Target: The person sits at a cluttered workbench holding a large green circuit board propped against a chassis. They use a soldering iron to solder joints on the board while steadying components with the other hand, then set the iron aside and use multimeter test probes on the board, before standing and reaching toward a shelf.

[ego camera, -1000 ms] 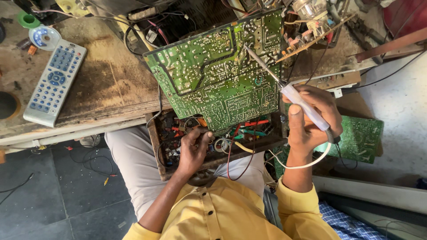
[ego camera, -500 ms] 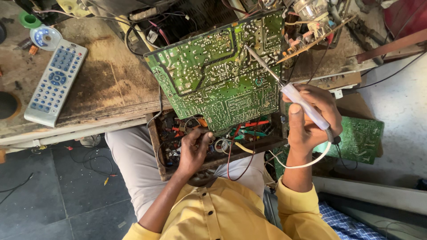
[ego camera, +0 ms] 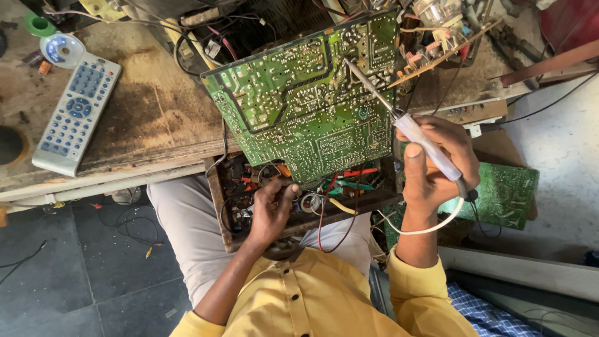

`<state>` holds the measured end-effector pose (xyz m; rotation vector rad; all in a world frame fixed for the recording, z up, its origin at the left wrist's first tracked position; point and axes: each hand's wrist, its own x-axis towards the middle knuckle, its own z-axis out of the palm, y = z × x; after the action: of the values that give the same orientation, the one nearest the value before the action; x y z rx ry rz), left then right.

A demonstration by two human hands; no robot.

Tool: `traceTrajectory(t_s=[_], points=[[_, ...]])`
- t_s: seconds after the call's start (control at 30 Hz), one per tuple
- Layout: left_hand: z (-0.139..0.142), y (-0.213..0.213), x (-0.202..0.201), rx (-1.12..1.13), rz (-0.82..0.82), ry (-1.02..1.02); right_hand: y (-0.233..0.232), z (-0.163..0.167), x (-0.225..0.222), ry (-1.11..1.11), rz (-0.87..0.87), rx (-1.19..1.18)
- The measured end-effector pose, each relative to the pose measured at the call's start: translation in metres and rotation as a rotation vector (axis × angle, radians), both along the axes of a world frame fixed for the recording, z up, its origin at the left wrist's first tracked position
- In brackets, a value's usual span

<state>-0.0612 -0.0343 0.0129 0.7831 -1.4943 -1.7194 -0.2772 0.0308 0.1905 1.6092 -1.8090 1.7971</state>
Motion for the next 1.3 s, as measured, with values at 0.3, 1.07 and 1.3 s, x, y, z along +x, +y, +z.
traceTrajectory(t_s=[0.3, 1.07, 1.3], points=[[0.0024, -0.0015, 0.0002, -0.020, 0.008, -0.010, -0.0017, 0.0022, 0.0008, -0.029, 0.015, -0.014], [0.0020, -0.0028, -0.0002, -0.035, 0.013, 0.001, 0.0024, 0.0007, -0.0012, -0.022, -0.002, -0.010], [0.0005, -0.0019, 0.0000, -0.023, 0.012, 0.006, 0.0017, -0.0022, -0.0054, -0.057, 0.002, -0.053]])
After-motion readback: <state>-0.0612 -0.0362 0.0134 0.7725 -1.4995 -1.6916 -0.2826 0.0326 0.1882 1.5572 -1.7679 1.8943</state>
